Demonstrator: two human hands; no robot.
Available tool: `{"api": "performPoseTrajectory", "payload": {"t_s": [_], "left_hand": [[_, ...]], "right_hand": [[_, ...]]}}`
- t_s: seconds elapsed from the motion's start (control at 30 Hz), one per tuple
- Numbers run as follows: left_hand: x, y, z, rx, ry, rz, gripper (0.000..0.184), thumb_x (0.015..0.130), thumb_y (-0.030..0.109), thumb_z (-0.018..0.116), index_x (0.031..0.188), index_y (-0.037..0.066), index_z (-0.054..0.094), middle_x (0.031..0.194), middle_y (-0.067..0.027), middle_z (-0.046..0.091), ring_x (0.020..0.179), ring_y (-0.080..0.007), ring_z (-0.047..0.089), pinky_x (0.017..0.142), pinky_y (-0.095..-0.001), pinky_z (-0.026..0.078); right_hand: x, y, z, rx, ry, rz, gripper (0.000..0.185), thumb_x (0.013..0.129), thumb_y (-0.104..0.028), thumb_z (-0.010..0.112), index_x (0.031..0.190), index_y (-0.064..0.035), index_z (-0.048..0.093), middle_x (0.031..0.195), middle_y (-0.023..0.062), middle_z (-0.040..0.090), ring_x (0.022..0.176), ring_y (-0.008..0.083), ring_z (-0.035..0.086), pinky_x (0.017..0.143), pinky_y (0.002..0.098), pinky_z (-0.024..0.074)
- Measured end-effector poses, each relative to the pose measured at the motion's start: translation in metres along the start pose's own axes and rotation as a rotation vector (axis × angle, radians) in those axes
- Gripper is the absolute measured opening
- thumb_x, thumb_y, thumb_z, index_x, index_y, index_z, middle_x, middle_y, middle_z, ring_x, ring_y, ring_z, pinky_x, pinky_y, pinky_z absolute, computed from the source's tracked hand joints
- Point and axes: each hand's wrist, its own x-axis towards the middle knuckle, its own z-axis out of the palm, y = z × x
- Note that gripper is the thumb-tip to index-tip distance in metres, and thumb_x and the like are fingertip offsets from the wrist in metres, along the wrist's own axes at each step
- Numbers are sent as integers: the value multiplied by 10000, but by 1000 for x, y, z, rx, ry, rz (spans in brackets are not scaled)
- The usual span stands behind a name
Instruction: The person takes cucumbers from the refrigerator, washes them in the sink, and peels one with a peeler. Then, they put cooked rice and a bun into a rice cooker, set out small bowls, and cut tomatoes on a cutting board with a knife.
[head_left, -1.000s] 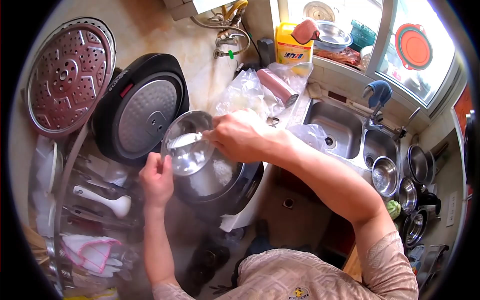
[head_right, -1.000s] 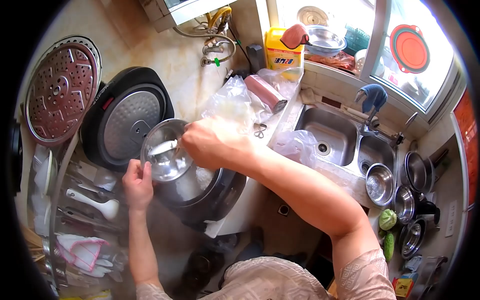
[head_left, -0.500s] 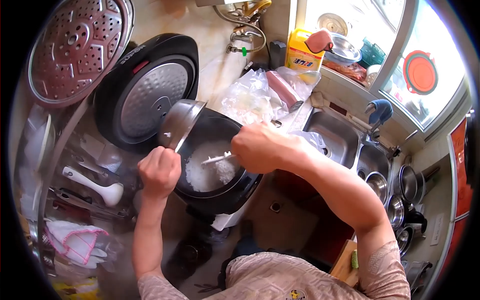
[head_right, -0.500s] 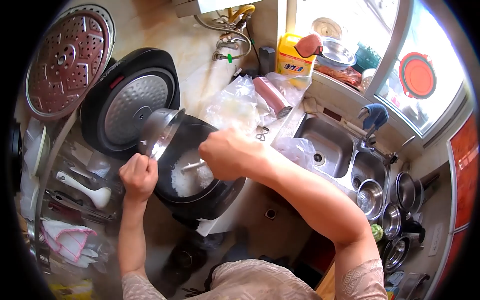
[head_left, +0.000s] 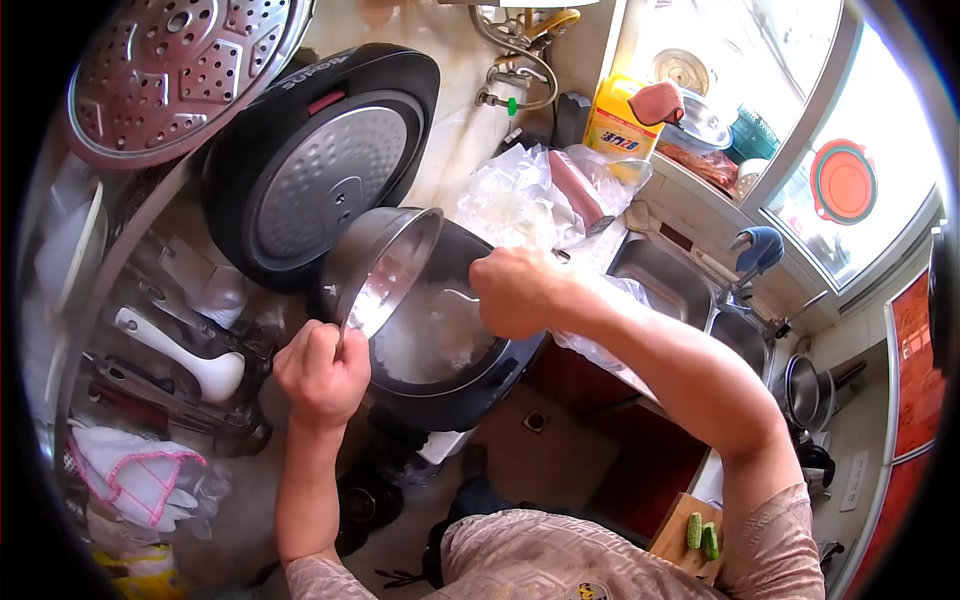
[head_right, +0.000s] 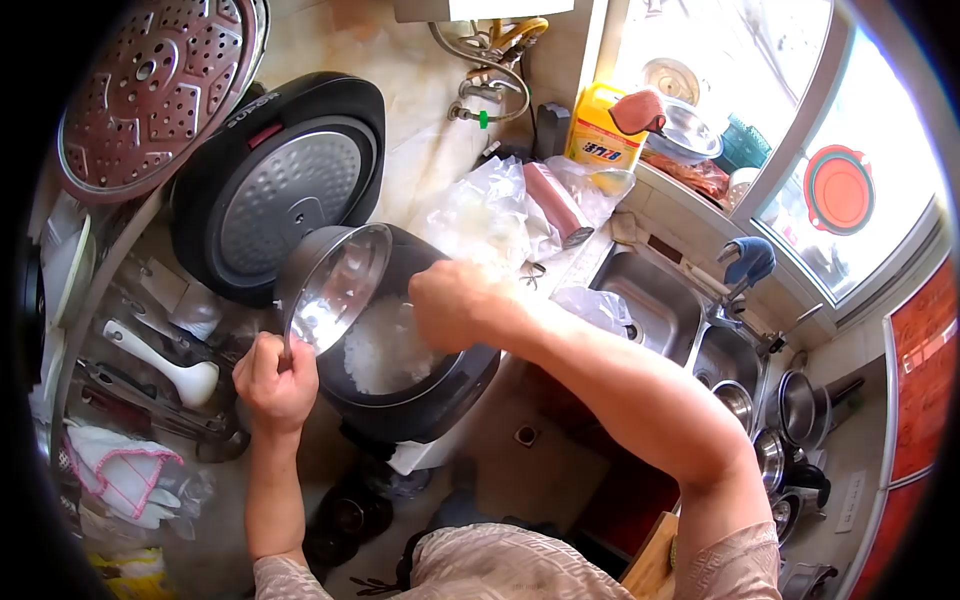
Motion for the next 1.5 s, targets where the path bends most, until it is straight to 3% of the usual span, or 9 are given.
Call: {"api": "performPoseTrajectory", "payload": {"t_s": [0.63, 0.73, 0.9, 1.03, 1.1, 1.23, 1.3, 1.43, 1.5], "left_hand": [[4, -6, 23, 30, -171, 40, 216, 720, -42, 573, 628, 61, 407, 568, -97, 450, 482, -290, 494, 441, -380, 391], [9, -4, 25, -94, -96, -265, 207, 720, -24, 570, 632, 42, 395, 546, -112, 437, 477, -313, 486, 445, -388, 382], [18, 6, 26, -104, -149, -201, 200, 718, -32, 555, 634, 33, 386, 538, -125, 425, 477, -330, 482, 447, -401, 379], [28, 7, 22, 43, -120, 27, 223, 717, -50, 555, 630, 45, 372, 549, -119, 415, 476, -331, 472, 440, -415, 371], [30, 4, 17, 144, -68, 51, 241, 712, -55, 565, 628, 48, 365, 557, -118, 415, 483, -335, 474, 439, -425, 370], [17, 16, 18, -42, 32, -336, 219, 752, -65, 548, 655, 39, 383, 570, -72, 398, 441, -185, 417, 429, -334, 348], [3, 16, 33, -464, 152, -498, 211, 799, -41, 535, 682, 52, 384, 648, 34, 424, 496, -61, 389, 423, -262, 338], [-1, 87, 39, -827, 117, -895, 99, 815, 2, 550, 784, 51, 470, 714, -5, 516, 522, -42, 457, 406, -193, 354], [-11, 116, 45, -929, -98, -1159, 158, 823, 75, 551, 978, 45, 539, 894, -59, 592, 756, -145, 593, 606, -249, 487]], "right_hand": [[-57, -5, 0, -54, 110, 23, 176, 766, -134, 556, 679, -11, 647, 663, 195, 626, 636, 361, 638, 605, 420, 523], [-66, 14, 15, 121, 366, -23, 159, 807, -131, 526, 720, -49, 632, 640, 148, 610, 636, 331, 635, 596, 431, 510], [-36, 0, 30, -19, 669, -110, 176, 874, -170, 505, 889, -54, 637, 830, 117, 599, 761, 315, 639, 641, 435, 519], [-41, -12, 21, -160, 218, -126, 166, 805, -124, 549, 908, -40, 647, 798, 122, 604, 709, 288, 645, 599, 417, 524], [-48, 0, 39, -121, 299, -141, 127, 768, -102, 565, 826, -40, 660, 724, 127, 623, 676, 307, 650, 586, 414, 525], [-75, 22, 47, 151, 595, -39, 153, 825, -136, 583, 850, -3, 656, 704, 126, 651, 593, 282, 637, 571, 378, 517], [-91, 28, 53, 902, 568, -41, 215, 878, -201, 597, 937, -1, 646, 716, 92, 651, 547, 176, 605, 545, 316, 505], [-135, 38, 55, 1572, 423, 144, 321, 870, -225, 636, 1095, -2, 583, 883, 86, 631, 668, 122, 624, 576, 272, 535], [-164, 47, 77, 1741, 730, 5, 384, 902, -158, 603, 1224, -3, 463, 1015, 93, 598, 680, 121, 621, 587, 265, 528]]}}
